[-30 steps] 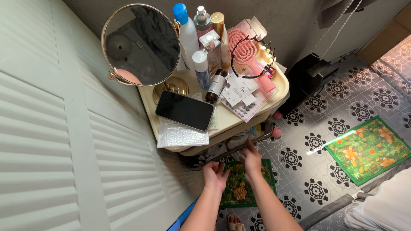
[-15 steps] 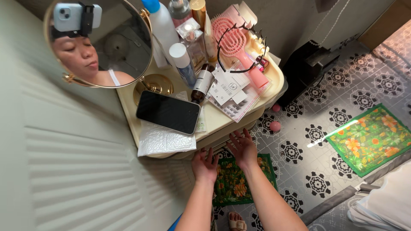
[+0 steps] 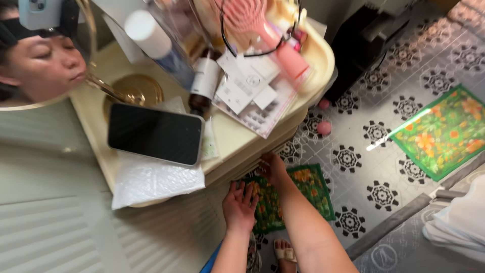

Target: The person repeatedly opens and closes multiple drawers in a blue plastic storage unit and a small beige rolling cart. They handle folded clothes and a white cable inside the drawers, then close each drawer after opening it.

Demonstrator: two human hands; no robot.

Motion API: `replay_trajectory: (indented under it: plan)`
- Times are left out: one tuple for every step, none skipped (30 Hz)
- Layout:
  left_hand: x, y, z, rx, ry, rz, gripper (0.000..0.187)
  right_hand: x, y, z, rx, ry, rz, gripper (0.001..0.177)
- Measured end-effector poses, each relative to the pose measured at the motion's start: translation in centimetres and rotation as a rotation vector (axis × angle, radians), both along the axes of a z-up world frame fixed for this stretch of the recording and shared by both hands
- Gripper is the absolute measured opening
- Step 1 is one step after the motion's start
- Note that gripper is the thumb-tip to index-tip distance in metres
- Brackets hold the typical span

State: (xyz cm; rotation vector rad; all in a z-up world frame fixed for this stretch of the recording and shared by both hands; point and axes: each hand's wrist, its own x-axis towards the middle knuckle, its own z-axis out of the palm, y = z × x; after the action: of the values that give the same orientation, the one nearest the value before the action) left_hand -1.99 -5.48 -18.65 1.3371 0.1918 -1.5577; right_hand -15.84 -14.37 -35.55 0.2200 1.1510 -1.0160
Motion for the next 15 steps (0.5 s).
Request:
replay_trajectory:
  plan:
    - [0.0,-0.2,-0.1,-0.01,-0.002,-0.016,0.073,0.1,-0.7,-0.1,-0.026,0.018,0.021,0.034]
    - [-0.1,-0.3,-0.1,-0.021,-0.004,-0.031,0.073,0.2,-1.3,0.0,-0.024,0.006,0.009,0.033]
    - [-0.2,-0.3,-0.1,-0.03,-0.004,-0.048,0.072,0.2,-1.6,0.2,-0.02,-0.003,-0.005,0.032]
    - [-0.3,-0.2,-0.1,-0.023,0.0,-0.045,0.072,0.2,-1.6,0.3,-0.017,-0.013,-0.018,0.032]
    - [-0.4,0.1,-0.2,-0.012,0.006,-0.042,0.072,0.2,-1.1,0.5,-0.042,-0.026,-0.022,0.034]
    - [-0.5,0.4,-0.3,-0.001,0.012,-0.039,0.072,0.1,-0.7,0.7,-0.068,-0.038,-0.026,0.037]
    - [-0.6,0.7,-0.4,0.007,0.009,-0.038,0.072,0.0,-0.3,0.8,-0.095,-0.051,-0.029,0.04]
    - [-0.7,1.2,-0.4,0.015,0.005,-0.037,0.072,-0.2,0.3,1.0,-0.105,-0.07,-0.014,0.035]
    - [-0.6,1.3,-0.4,0.018,0.0,-0.037,0.072,-0.4,0.6,1.1,-0.119,-0.091,-0.001,0.03]
    - [-0.6,1.5,-0.4,0.019,-0.001,-0.042,0.072,-0.4,1.1,1.3,-0.133,-0.113,0.013,0.027]
    - [-0.5,1.8,-0.4,0.021,-0.002,-0.049,0.073,-0.4,1.7,1.3,-0.135,-0.134,-0.015,0.019]
    - [-0.5,2.0,-0.4,0.024,-0.002,-0.056,0.073,-0.4,2.5,1.3,-0.137,-0.154,-0.043,0.014]
    - [-0.5,2.3,-0.5,0.038,-0.006,-0.052,0.074,-0.4,3.3,1.3,-0.14,-0.172,-0.072,0.014]
    - [-0.5,2.6,-0.6,0.053,-0.01,-0.048,0.074,-0.5,4.5,1.3,-0.132,-0.163,-0.076,0.012]
    - [-0.5,2.8,-0.6,0.061,-0.014,-0.041,0.075,-0.7,5.5,1.4,-0.13,-0.154,-0.077,0.011]
